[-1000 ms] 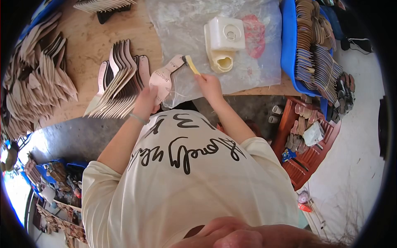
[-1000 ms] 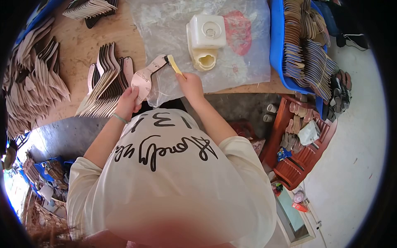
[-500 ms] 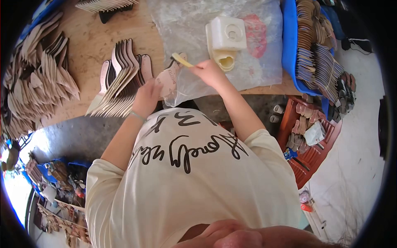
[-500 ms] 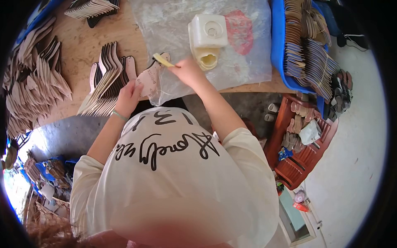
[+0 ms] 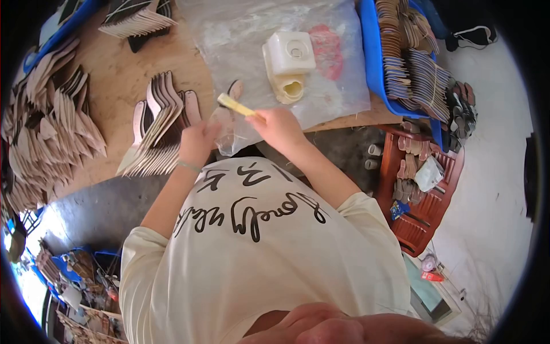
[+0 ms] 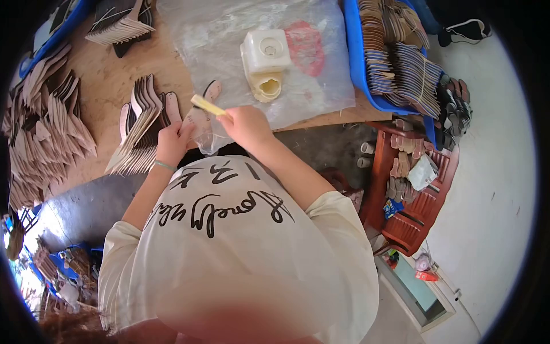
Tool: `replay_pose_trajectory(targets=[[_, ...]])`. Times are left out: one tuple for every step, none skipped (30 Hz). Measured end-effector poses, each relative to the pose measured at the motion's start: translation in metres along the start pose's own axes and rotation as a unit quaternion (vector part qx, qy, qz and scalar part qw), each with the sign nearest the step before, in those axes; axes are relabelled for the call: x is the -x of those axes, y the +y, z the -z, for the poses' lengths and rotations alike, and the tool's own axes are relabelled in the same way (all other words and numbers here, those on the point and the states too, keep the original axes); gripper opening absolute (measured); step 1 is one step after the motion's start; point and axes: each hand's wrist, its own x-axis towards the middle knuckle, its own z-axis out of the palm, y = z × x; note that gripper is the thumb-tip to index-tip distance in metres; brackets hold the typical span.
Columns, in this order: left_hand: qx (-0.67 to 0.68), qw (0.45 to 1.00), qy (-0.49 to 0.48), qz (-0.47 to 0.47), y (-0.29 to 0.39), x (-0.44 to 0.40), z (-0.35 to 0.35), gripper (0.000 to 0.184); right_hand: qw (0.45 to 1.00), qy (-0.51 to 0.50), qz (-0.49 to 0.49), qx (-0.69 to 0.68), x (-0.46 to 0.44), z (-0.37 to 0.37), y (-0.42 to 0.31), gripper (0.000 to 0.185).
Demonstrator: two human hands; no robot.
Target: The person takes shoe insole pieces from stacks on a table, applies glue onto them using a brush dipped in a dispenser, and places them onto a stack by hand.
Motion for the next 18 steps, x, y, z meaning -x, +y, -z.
replay_pose_trajectory(targets=[[-0.009, 1.000, 0.003, -0.007, 0.002, 0.001, 0.001, 0.034, 1.000, 0.014, -0.022, 0.001, -0.001, 0.008, 0.008, 0.033], [-0.068, 0.998, -0.005, 0.004, 0.004, 0.002, 0.003, 0.032, 0.999, 0.027, -0.044, 0.001, -0.001, 0.020, 0.020, 0.034], [-0.085, 0.996, 0.011, 0.000, 0.004, 0.002, 0.003, 0.033, 0.997, 0.042, -0.064, 0.001, 0.000, 0.034, 0.032, 0.035], [-0.102, 0.994, 0.027, -0.004, 0.005, 0.002, 0.003, 0.034, 0.996, 0.033, -0.084, 0.029, 0.004, 0.052, 0.043, 0.036], [-0.118, 0.992, 0.044, -0.005, 0.007, 0.002, 0.002, 0.036, 0.993, 0.022, -0.104, 0.055, 0.009, 0.070, 0.054, 0.037], [-0.146, 0.989, -0.005, 0.020, 0.015, 0.002, 0.008, 0.050, 0.989, 0.023, -0.125, 0.074, 0.013, 0.082, 0.065, 0.038], [-0.149, 0.989, 0.004, -0.004, 0.019, 0.004, 0.008, 0.053, 0.982, -0.013, -0.172, 0.076, 0.016, 0.097, 0.070, 0.040], [-0.152, 0.988, 0.014, -0.028, 0.023, 0.006, 0.009, 0.057, 0.978, -0.014, -0.184, 0.101, 0.016, 0.101, 0.079, 0.039], [-0.156, 0.986, 0.025, -0.053, 0.025, 0.007, 0.008, 0.061, 0.973, -0.014, -0.195, 0.126, 0.013, 0.102, 0.087, 0.039], [-0.174, 0.984, 0.007, -0.032, 0.026, 0.005, 0.007, 0.066, 0.970, -0.019, -0.191, 0.148, 0.008, 0.102, 0.092, 0.038], [-0.177, 0.984, 0.001, -0.024, 0.027, 0.005, 0.005, 0.068, 0.967, -0.024, -0.185, 0.172, 0.001, 0.100, 0.095, 0.037], [-0.180, 0.983, -0.005, -0.016, 0.029, 0.005, 0.004, 0.069, 0.964, -0.029, -0.179, 0.194, -0.006, 0.097, 0.098, 0.036], [-0.185, 0.983, -0.011, -0.007, 0.031, 0.005, 0.004, 0.071, 0.963, -0.024, -0.171, 0.207, -0.013, 0.092, 0.103, 0.035], [-0.186, 0.982, -0.019, -0.003, 0.034, 0.005, 0.004, 0.071, 0.962, -0.020, -0.162, 0.220, -0.020, 0.086, 0.108, 0.034], [-0.188, 0.982, -0.028, 0.002, 0.037, 0.005, 0.004, 0.071, 0.960, -0.015, -0.153, 0.232, -0.025, 0.081, 0.111, 0.033], [-0.190, 0.981, -0.036, 0.006, 0.039, 0.005, 0.004, 0.071, 0.960, -0.010, -0.150, 0.238, -0.029, 0.078, 0.113, 0.033], [-0.192, 0.981, -0.029, -0.008, 0.041, 0.004, 0.004, 0.072, 0.958, -0.005, -0.146, 0.245, -0.032, 0.076, 0.114, 0.033], [-0.194, 0.981, -0.022, -0.021, 0.042, 0.003, 0.003, 0.074, 0.957, 0.001, -0.141, 0.252, -0.033, 0.075, 0.115, 0.032]])
